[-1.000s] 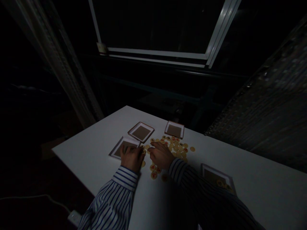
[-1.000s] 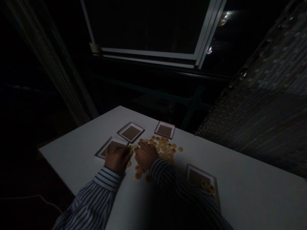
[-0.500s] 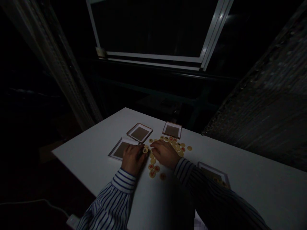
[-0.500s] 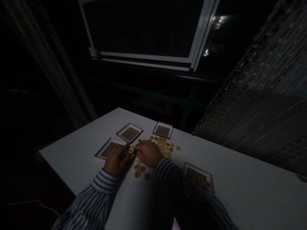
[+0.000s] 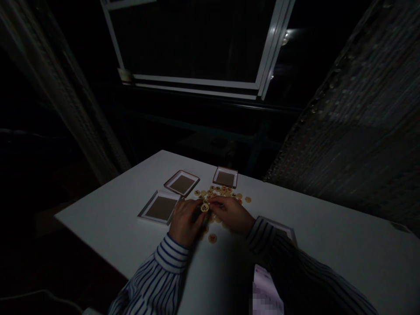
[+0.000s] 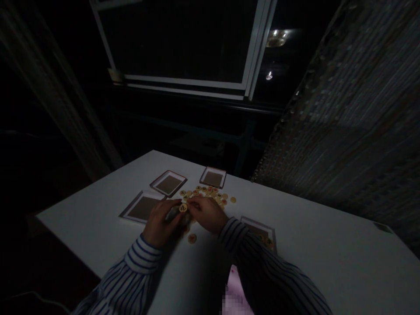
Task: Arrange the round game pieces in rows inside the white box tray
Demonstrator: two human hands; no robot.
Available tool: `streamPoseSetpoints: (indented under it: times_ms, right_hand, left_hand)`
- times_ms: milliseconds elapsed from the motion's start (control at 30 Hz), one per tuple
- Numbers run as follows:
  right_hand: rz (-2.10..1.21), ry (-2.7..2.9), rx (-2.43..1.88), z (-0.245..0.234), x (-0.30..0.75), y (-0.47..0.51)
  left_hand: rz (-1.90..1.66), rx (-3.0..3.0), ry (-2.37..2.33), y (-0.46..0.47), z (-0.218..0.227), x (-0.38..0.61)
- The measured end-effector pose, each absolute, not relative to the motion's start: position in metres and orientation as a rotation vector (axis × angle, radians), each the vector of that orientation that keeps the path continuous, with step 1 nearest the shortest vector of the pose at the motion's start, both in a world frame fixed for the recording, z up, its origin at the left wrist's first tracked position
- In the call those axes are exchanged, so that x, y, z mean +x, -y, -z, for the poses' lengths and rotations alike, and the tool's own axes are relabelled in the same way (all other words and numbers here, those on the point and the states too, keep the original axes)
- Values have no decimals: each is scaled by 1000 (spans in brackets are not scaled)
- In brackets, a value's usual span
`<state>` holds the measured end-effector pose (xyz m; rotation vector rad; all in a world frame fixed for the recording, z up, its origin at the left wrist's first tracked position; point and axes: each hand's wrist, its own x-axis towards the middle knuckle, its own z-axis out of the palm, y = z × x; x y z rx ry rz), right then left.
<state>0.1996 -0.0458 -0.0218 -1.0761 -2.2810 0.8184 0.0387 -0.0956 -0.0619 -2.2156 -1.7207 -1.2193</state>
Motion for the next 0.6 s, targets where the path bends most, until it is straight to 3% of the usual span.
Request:
streamPoseSetpoints:
  times_ms: [600]
  right_hand:
    - [-1015, 2111, -1090, 21, 235, 50]
  left_hand:
    - [1248, -2294, 1564, 99, 52, 75]
